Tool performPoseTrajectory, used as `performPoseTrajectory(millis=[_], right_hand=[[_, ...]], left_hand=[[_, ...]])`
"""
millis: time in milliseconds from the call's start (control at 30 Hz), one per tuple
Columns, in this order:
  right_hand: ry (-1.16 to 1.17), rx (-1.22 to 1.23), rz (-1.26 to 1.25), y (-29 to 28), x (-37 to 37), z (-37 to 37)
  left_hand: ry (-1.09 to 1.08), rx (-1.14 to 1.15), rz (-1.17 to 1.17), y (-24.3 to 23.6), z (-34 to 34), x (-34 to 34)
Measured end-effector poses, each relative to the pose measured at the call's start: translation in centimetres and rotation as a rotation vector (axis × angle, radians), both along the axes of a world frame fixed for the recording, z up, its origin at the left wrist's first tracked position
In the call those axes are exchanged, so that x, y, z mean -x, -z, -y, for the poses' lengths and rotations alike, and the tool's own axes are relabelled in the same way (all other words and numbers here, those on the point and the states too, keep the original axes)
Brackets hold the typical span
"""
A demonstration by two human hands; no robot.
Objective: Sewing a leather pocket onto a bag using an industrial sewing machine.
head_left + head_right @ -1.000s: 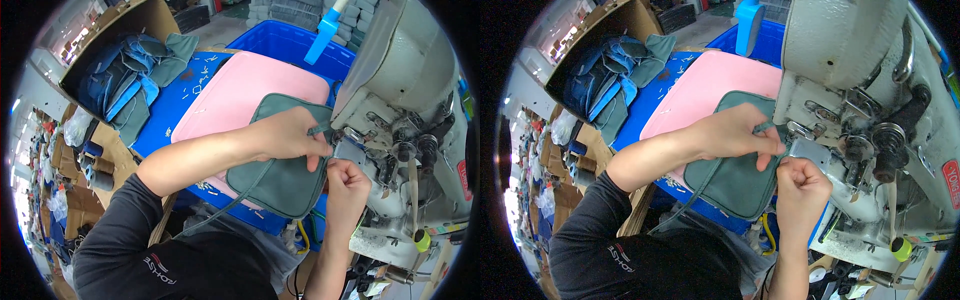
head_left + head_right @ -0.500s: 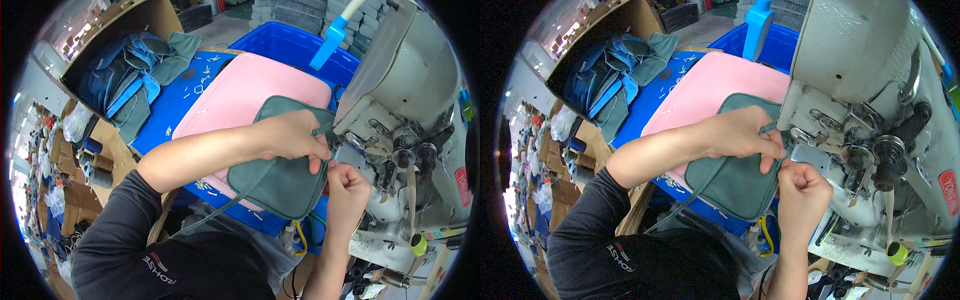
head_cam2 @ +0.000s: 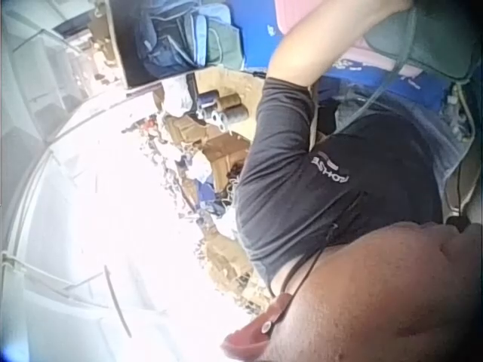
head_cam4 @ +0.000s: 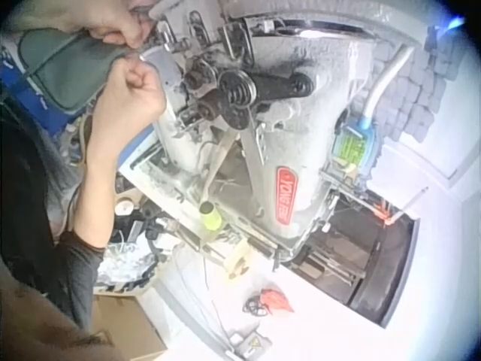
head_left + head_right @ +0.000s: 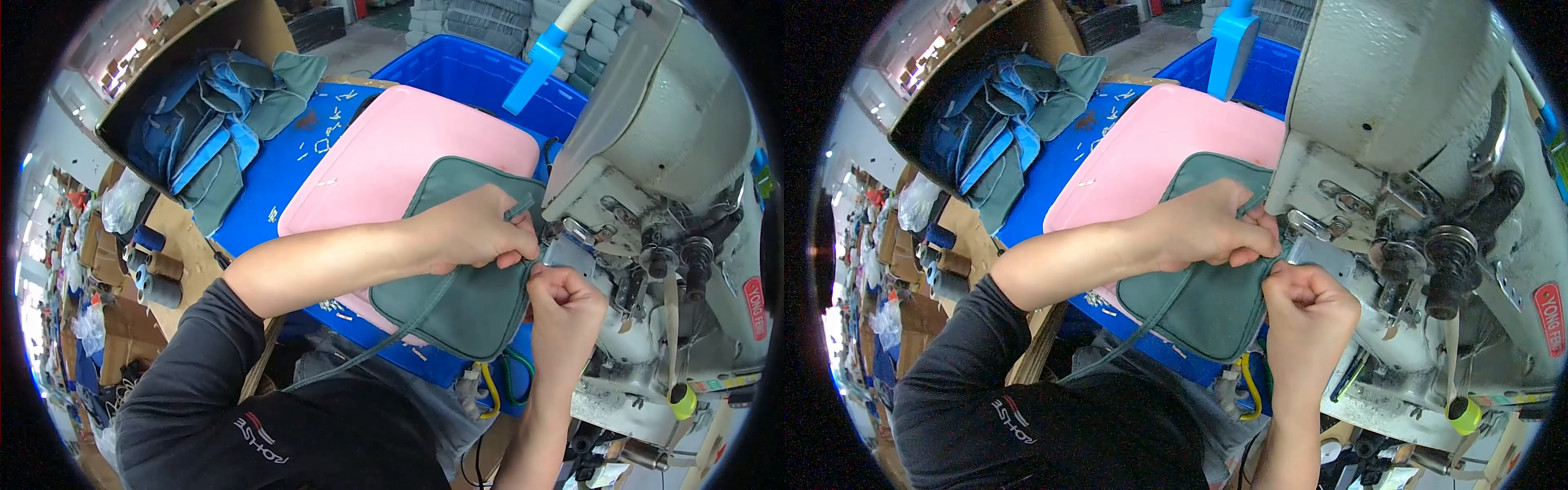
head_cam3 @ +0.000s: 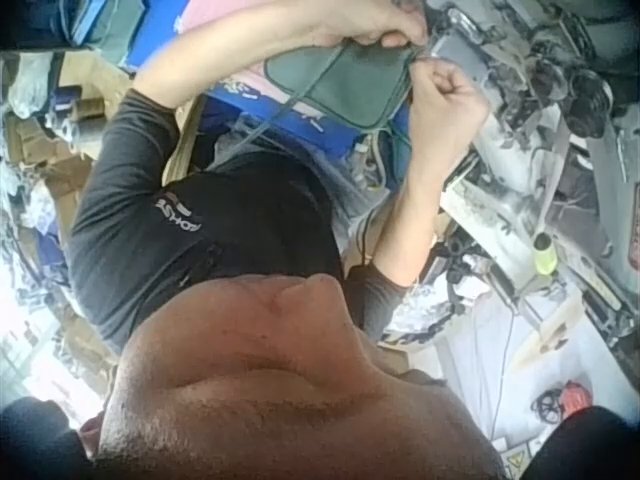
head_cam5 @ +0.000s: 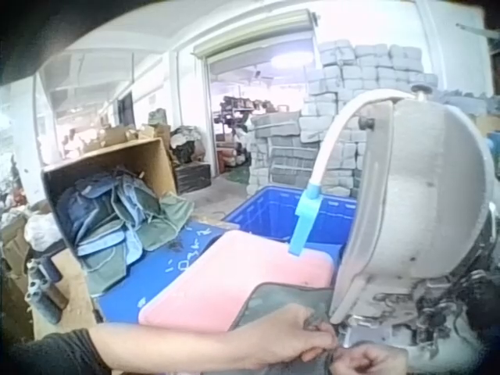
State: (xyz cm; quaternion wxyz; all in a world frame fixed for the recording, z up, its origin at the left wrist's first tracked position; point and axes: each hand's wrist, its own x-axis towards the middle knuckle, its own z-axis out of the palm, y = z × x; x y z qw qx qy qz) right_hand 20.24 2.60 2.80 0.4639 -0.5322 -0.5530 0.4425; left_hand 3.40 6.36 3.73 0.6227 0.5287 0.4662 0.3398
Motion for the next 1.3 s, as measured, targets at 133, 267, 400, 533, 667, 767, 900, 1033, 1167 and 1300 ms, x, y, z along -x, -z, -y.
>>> performPoseTrajectory(millis=[133, 267, 400, 533, 667, 767, 900, 1033, 1167, 1300], right_hand=[[0.014, -0.042, 0.066, 0.3, 0.1, -0.1], [0.018, 0.011, 0.042, 0.3, -0.1, -0.1], [0.009, 0.038, 0.028, 0.0, -0.1, 0.1], [-0.002, 0.057, -0.060, 0.0, -0.1, 0.2], [-0.004, 0.097, -0.124, -0.1, -0.1, 0.1], [0.003, 0.108, -0.115, 0.0, -0.3, -0.1], [0.033, 0.079, -0.061, -0.2, 0.1, -0.1], [0.018, 0.060, 0.090, -0.9, 0.1, -0.5], [0.034, 0.053, 0.119, -0.9, 0.3, -0.4], [0.044, 0.048, 0.076, -0.4, 0.3, -0.1]], left_hand=[[-0.023, -0.203, -0.019, 0.7, 0.1, -0.2], [0.056, -0.146, -0.186, -1.4, 0.1, 0.0], [0.103, -0.183, -0.257, -1.9, -0.1, 0.2], [0.068, -0.133, -0.243, -1.7, 0.0, 0.1], [0.090, -0.112, -0.241, -1.8, -0.3, 0.0], [0.085, -0.228, -0.365, -1.9, -0.4, -0.2], [0.037, -0.468, -0.374, -0.9, -0.4, -0.1], [0.096, -0.161, -0.229, -1.7, -0.3, 0.1], [0.137, -0.097, -0.127, -1.5, 0.0, 1.0], [0.050, -0.245, -0.164, -0.9, 0.7, 1.1]])
